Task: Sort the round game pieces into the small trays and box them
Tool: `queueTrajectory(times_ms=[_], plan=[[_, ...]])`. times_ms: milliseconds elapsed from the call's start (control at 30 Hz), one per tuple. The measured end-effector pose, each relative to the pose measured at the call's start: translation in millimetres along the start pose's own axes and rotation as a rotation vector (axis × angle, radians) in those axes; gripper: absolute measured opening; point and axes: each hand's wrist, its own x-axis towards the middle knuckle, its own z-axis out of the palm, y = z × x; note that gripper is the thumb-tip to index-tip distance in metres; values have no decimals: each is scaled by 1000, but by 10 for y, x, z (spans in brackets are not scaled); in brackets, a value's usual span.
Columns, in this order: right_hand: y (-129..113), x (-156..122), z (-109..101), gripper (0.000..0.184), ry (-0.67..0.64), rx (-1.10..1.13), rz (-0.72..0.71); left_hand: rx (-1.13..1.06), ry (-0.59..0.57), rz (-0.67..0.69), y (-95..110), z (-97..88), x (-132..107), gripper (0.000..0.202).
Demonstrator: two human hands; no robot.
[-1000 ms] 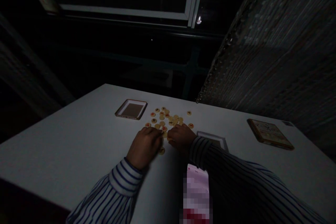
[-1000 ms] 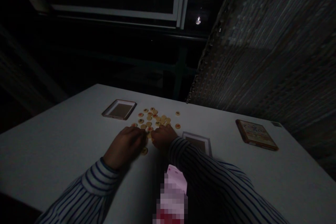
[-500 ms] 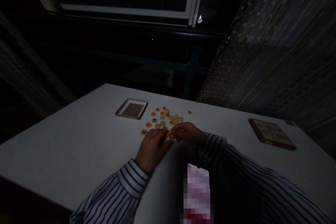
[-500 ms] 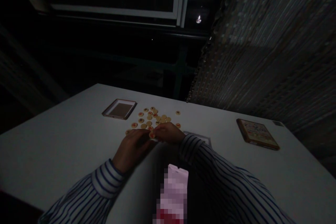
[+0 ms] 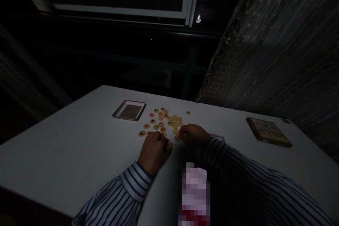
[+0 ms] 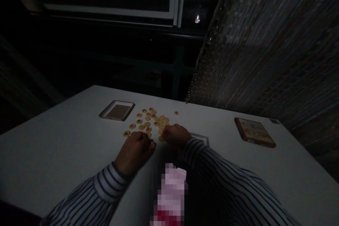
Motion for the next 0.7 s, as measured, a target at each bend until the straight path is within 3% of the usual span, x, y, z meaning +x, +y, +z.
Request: queueTrajectory(times_ms=[200, 400, 567, 700], plan=[[-29, -6, 100, 29, -50, -229, -102, 76, -61, 16, 1, 2, 40, 32], [-58, 26, 122, 23, -54, -225, -129, 88, -62, 39, -49, 27, 41, 30], [4, 26, 120, 19, -8, 200, -1, 22, -19, 36, -39, -8, 58, 22], [48, 33, 123, 17, -78, 663, 118, -54, 21, 27, 15, -31, 96, 21]])
